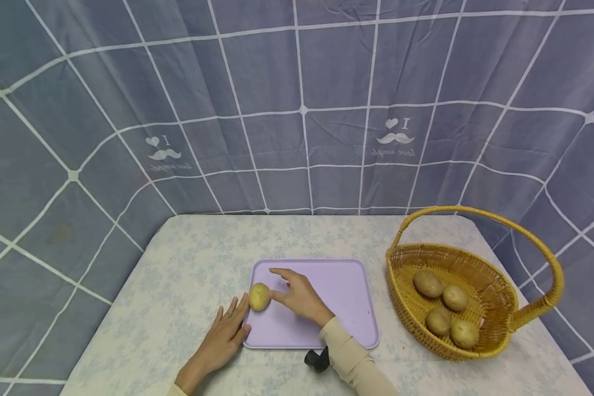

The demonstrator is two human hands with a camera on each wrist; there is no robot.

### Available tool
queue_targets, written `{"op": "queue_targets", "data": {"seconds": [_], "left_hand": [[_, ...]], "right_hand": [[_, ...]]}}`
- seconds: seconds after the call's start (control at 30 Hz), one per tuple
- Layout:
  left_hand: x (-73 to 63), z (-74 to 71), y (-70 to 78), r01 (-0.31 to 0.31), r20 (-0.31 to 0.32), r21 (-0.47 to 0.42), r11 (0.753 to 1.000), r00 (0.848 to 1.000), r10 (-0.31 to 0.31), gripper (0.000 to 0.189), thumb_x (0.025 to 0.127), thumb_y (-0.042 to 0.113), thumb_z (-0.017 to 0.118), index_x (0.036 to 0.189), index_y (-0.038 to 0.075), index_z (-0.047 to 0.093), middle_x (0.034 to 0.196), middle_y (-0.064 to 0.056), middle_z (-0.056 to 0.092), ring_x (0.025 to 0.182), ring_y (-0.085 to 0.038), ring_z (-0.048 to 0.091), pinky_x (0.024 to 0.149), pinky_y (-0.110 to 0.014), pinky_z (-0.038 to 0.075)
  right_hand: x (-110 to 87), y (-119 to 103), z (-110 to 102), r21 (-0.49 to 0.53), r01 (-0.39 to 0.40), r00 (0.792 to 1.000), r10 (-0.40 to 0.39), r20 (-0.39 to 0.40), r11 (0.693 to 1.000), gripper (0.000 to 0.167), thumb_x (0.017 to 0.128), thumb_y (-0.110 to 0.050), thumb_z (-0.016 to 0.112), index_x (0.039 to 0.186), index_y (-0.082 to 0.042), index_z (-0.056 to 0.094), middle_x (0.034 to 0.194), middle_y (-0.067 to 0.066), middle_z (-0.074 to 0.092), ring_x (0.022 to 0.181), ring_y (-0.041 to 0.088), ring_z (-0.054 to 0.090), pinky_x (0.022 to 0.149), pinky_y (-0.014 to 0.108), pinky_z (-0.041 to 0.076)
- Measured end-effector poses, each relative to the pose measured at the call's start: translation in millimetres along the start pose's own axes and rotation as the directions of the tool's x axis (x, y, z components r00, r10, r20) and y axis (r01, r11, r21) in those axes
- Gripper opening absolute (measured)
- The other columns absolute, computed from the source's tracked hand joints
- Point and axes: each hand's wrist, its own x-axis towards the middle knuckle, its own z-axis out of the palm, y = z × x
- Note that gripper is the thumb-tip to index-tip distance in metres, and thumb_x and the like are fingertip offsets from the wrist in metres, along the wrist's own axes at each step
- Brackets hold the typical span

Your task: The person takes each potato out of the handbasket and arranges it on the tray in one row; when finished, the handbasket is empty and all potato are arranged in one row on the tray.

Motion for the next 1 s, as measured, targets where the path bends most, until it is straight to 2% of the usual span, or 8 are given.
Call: {"op": "queue_targets", "data": {"seconds": [0.23, 0.47, 0.57, 0.7, 0.77, 0.87, 0.93, 1.0], "left_hand": [[0.5, -0.3, -1.2, 0.004, -0.002, -0.014, 1.000, 1.000, -0.004, 0.060, 0.101, 0.026, 0.047, 0.151, 0.005, 0.023, 0.157, -0.006, 0.021, 0.147, -0.029, 0.011, 0.117, -0.057, -0.001], [1.0, 0.7, -0.4, 0.013, 0.002, -0.020, 1.000, 1.000, -0.013, 0.060, 0.100, 0.025, 0.049, 0.151, 0.004, 0.024, 0.157, -0.007, 0.021, 0.147, -0.029, 0.012, 0.117, -0.057, 0.000], [0.6, 0.7, -0.1, 0.017, 0.001, -0.028, 0.999, 1.000, -0.016, 0.060, 0.100, 0.024, 0.049, 0.150, 0.004, 0.025, 0.157, -0.007, 0.021, 0.147, -0.029, 0.012, 0.116, -0.057, -0.001], [0.4, 0.6, 0.1, 0.016, 0.001, -0.027, 1.000, 1.000, -0.016, 0.060, 0.100, 0.024, 0.049, 0.151, 0.004, 0.024, 0.157, -0.007, 0.022, 0.147, -0.029, 0.012, 0.116, -0.057, -0.001], [0.5, 0.6, 0.2, 0.019, 0.002, -0.025, 1.000, 1.000, -0.019, 0.060, 0.100, 0.024, 0.049, 0.151, 0.004, 0.024, 0.157, -0.007, 0.022, 0.147, -0.029, 0.012, 0.116, -0.057, -0.001], [0.9, 0.6, 0.3, 0.019, 0.000, -0.028, 0.999, 1.000, -0.019, 0.060, 0.100, 0.024, 0.049, 0.151, 0.004, 0.025, 0.157, -0.007, 0.022, 0.147, -0.029, 0.012, 0.116, -0.057, -0.001], [1.3, 0.6, 0.5, 0.018, -0.002, -0.027, 0.999, 1.000, -0.018, 0.060, 0.100, 0.023, 0.049, 0.151, 0.004, 0.025, 0.157, -0.007, 0.022, 0.147, -0.030, 0.012, 0.116, -0.057, -0.001], [1.4, 0.6, 0.7, 0.018, 0.000, -0.024, 1.000, 1.000, -0.018, 0.060, 0.100, 0.024, 0.049, 0.150, 0.004, 0.025, 0.157, -0.007, 0.022, 0.147, -0.030, 0.012, 0.116, -0.057, 0.000]], "right_hand": [[-38.2, -9.8, -81.0, 0.009, 0.007, 0.980, -0.005, -0.198, 1.000, 0.047, 0.090, -0.019, 0.069, 0.133, -0.005, 0.056, 0.136, 0.015, 0.055, 0.126, 0.034, 0.051, 0.103, 0.040, 0.045], [-90.4, -7.7, -171.4, -0.013, 0.027, 0.896, -0.029, -0.443, 1.000, 0.044, 0.092, -0.002, 0.062, 0.135, 0.005, 0.050, 0.134, 0.017, 0.056, 0.119, 0.006, 0.054, 0.095, 0.013, 0.045], [-106.7, 4.9, -202.9, -0.025, -0.041, 0.868, 0.024, -0.497, 0.999, 0.051, 0.094, -0.007, 0.060, 0.142, -0.001, 0.044, 0.140, 0.009, 0.051, 0.121, -0.004, 0.048, 0.091, 0.006, 0.042], [-122.1, 28.4, -230.7, -0.035, -0.177, 0.864, 0.139, -0.485, 0.984, 0.061, 0.097, -0.017, 0.058, 0.152, -0.016, 0.029, 0.154, 0.012, 0.033, 0.139, 0.014, 0.034, 0.095, 0.001, 0.033], [-127.4, 39.7, -239.0, -0.036, -0.238, 0.868, 0.196, -0.456, 0.971, 0.066, 0.098, -0.022, 0.056, 0.154, -0.020, 0.022, 0.157, 0.017, 0.023, 0.144, 0.028, 0.024, 0.105, 0.007, 0.028], [-131.8, 55.2, -246.6, -0.015, -0.287, 0.880, 0.258, -0.399, 0.958, 0.072, 0.098, -0.026, 0.055, 0.155, -0.015, 0.013, 0.157, 0.024, 0.013, 0.142, 0.044, 0.012, 0.118, 0.036, 0.020], [-133.7, 63.8, -248.5, -0.007, -0.319, 0.882, 0.294, -0.368, 0.948, 0.074, 0.098, -0.028, 0.055, 0.155, -0.010, 0.010, 0.156, 0.028, 0.011, 0.140, 0.049, 0.011, 0.114, 0.057, 0.015], [-135.1, 72.1, -248.8, -0.006, -0.345, 0.884, 0.323, -0.337, 0.938, 0.077, 0.098, -0.029, 0.056, 0.154, -0.004, 0.009, 0.155, 0.031, 0.011, 0.139, 0.052, 0.011, 0.109, 0.065, 0.015]]}}
